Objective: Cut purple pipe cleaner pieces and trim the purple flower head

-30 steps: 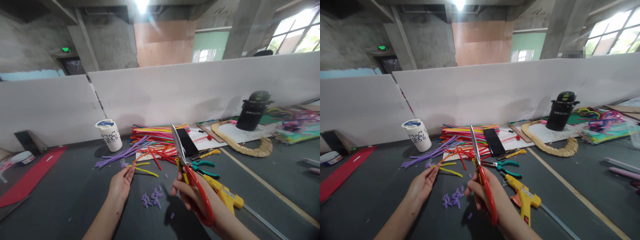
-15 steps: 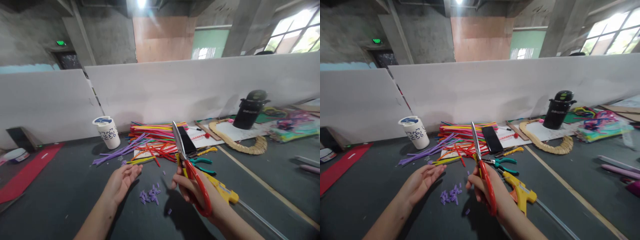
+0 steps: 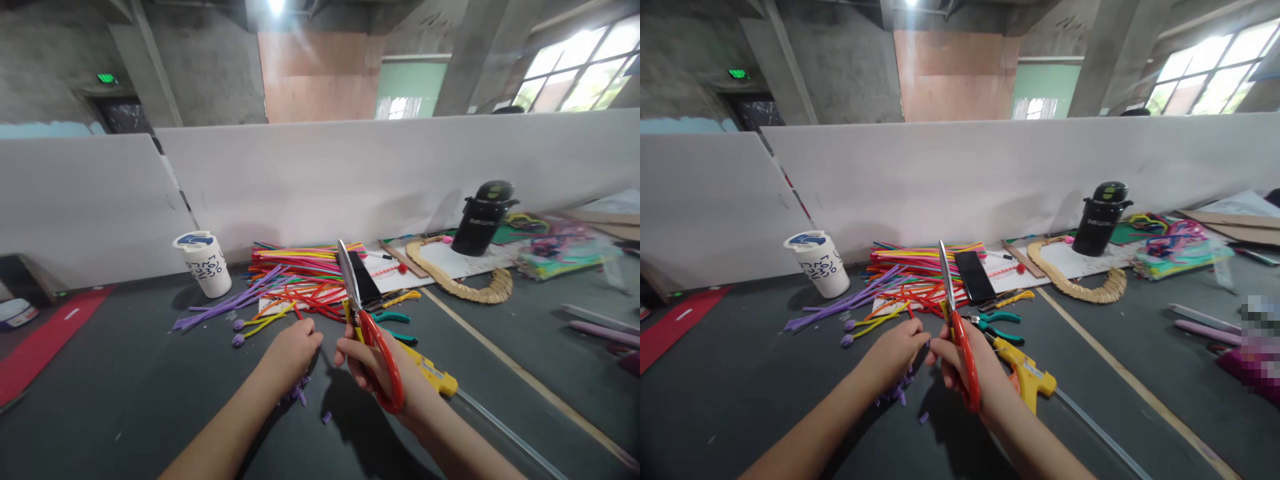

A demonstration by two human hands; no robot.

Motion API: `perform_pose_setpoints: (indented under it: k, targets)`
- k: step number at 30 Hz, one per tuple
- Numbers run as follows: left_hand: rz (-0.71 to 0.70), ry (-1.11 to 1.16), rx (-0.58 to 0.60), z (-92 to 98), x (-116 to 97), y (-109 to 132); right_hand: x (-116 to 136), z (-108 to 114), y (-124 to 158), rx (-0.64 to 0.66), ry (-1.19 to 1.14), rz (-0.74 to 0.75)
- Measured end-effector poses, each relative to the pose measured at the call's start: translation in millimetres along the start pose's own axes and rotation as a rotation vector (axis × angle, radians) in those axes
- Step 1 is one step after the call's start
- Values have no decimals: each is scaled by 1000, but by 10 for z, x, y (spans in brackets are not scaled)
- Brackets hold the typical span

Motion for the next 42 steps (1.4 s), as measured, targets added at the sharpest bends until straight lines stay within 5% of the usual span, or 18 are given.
perform_pose_setpoints:
  k: [9, 15, 18, 21, 25, 27, 36, 42]
  targets:
    - [-49, -85, -28, -45, 17, -35, -27, -1, -33, 8, -9, 12]
    - [141, 20, -151, 296, 182, 385, 35, -10, -14, 28, 123, 12]
    - [254, 87, -152, 381, 263, 620, -53, -43, 17, 162, 259, -63]
    - [388, 226, -102, 307, 297, 785, -303, -80, 28, 336, 402, -194]
    - [671, 790, 95, 11, 274, 875, -554, -130, -55, 329, 457, -213]
    - [693, 979, 84, -44, 234, 829, -557, -203, -105, 320, 364, -164]
    - [622, 1094, -155, 108, 163, 714, -317, -296, -87, 253, 246, -8]
    - [723, 1245, 33, -66, 141, 842, -400, -334, 50, 362, 183, -158]
Point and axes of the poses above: each hand's wrist, its own y-axis away from the middle knuckle, its own z-axis out of the back of the hand, x = y × z, the point moved 4 cm from there along -y, towards the middle knuckle, and after that the axes turned 6 degrees about -x, right-handed, at the moved point
